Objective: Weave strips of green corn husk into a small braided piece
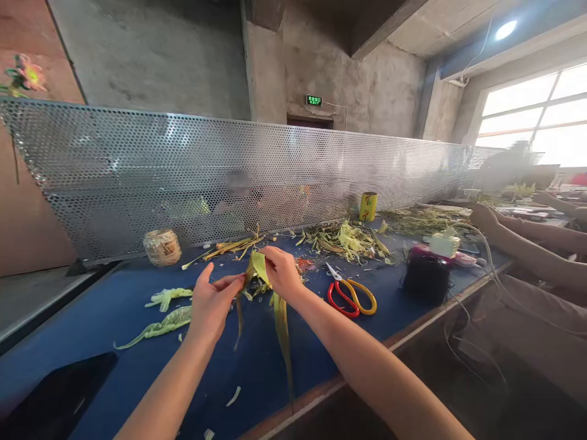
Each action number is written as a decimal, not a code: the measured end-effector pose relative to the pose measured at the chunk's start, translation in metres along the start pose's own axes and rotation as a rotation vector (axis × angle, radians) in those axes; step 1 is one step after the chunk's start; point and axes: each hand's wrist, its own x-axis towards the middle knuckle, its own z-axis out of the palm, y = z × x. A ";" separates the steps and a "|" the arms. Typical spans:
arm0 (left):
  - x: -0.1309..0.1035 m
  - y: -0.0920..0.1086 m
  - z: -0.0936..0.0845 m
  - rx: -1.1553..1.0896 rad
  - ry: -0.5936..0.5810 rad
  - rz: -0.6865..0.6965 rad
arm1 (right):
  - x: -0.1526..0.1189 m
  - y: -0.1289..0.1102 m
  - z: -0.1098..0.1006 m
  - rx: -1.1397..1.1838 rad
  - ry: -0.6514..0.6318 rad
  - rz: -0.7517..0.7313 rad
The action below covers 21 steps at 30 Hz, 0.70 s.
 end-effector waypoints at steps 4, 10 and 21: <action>0.000 0.000 0.000 -0.012 0.038 -0.035 | 0.000 0.000 0.002 0.021 0.042 -0.008; -0.003 0.000 -0.006 0.241 -0.192 0.201 | 0.003 0.004 0.001 0.063 0.012 0.049; -0.003 -0.002 -0.009 0.453 -0.183 0.404 | 0.004 0.005 -0.001 0.070 -0.022 0.040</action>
